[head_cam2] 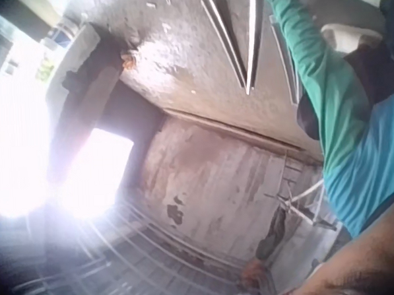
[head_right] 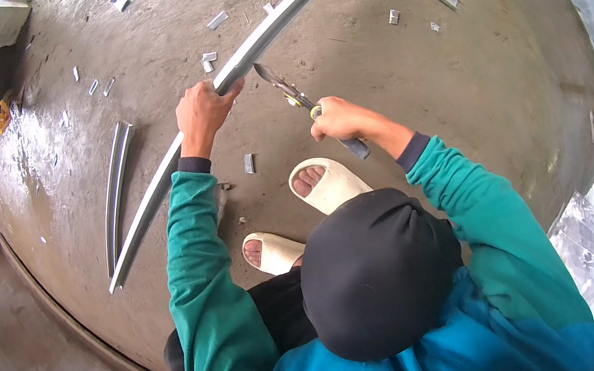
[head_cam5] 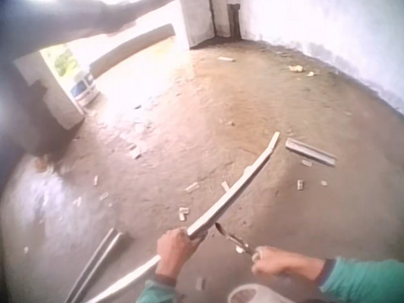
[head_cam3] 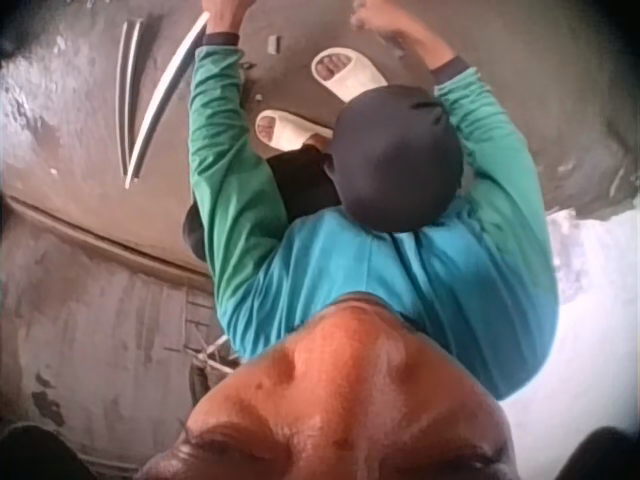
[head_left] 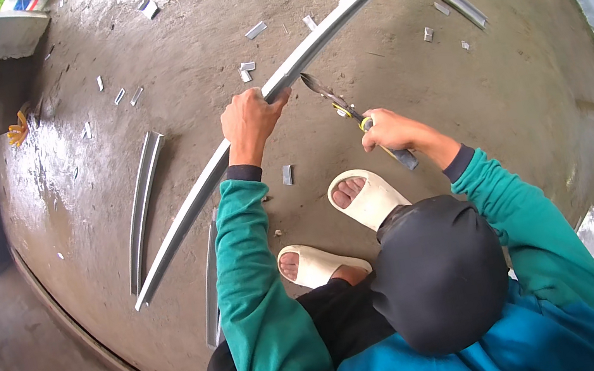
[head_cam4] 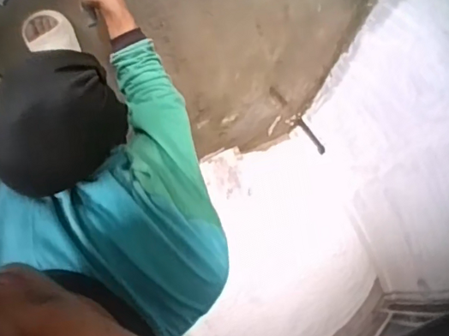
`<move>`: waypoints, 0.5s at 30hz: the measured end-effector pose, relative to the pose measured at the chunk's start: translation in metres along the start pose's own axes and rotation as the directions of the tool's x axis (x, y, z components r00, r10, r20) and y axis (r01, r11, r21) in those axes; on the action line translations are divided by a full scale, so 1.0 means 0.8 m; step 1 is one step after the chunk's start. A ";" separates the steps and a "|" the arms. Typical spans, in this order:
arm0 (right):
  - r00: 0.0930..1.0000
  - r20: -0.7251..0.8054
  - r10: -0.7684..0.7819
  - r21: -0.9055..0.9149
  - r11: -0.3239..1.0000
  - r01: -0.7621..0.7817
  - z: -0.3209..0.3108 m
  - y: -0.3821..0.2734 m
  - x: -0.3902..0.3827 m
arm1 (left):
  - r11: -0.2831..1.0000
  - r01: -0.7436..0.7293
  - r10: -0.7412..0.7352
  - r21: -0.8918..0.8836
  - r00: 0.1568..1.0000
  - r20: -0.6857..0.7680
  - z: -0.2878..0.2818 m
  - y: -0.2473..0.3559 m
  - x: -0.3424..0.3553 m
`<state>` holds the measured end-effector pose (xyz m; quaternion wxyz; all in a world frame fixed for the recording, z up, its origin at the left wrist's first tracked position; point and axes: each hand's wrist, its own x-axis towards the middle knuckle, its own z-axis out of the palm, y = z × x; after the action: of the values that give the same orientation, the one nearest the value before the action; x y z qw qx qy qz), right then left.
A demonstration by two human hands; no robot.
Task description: The person trims and cuts metal studs using snips. They hold a stud with one hand while using the tool to cut through the metal flanges, then pick up and begin cutting a longer metal stud.
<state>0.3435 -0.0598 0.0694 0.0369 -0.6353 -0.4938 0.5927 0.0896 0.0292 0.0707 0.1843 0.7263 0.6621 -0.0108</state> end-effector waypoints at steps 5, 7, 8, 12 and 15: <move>0.996 0.093 0.019 -0.012 1.000 -0.018 0.001 0.003 0.009 | 1.000 -0.014 0.015 -0.020 0.997 0.074 0.012 -0.010 0.012; 0.994 0.105 0.036 -0.016 0.999 -0.035 0.005 0.001 0.013 | 0.999 -0.030 0.031 -0.022 0.998 0.049 0.023 -0.011 0.015; 0.992 0.116 0.053 -0.022 0.998 -0.050 0.006 0.000 0.015 | 0.999 -0.032 0.033 -0.023 0.998 0.053 0.027 -0.010 0.016; 0.985 0.151 0.088 -0.076 0.994 -0.077 0.009 0.000 0.025 | 0.998 -0.060 0.060 0.019 0.998 0.002 0.038 0.000 0.014; 0.988 0.102 0.120 -0.084 0.990 -0.111 0.015 -0.002 0.023 | 0.998 -0.057 0.058 0.033 0.998 -0.012 0.042 0.003 0.013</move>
<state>0.3296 -0.0531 0.0533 -0.0488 -0.6312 -0.4801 0.6072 0.1008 0.0293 0.0372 0.1683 0.7481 0.6419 -0.0115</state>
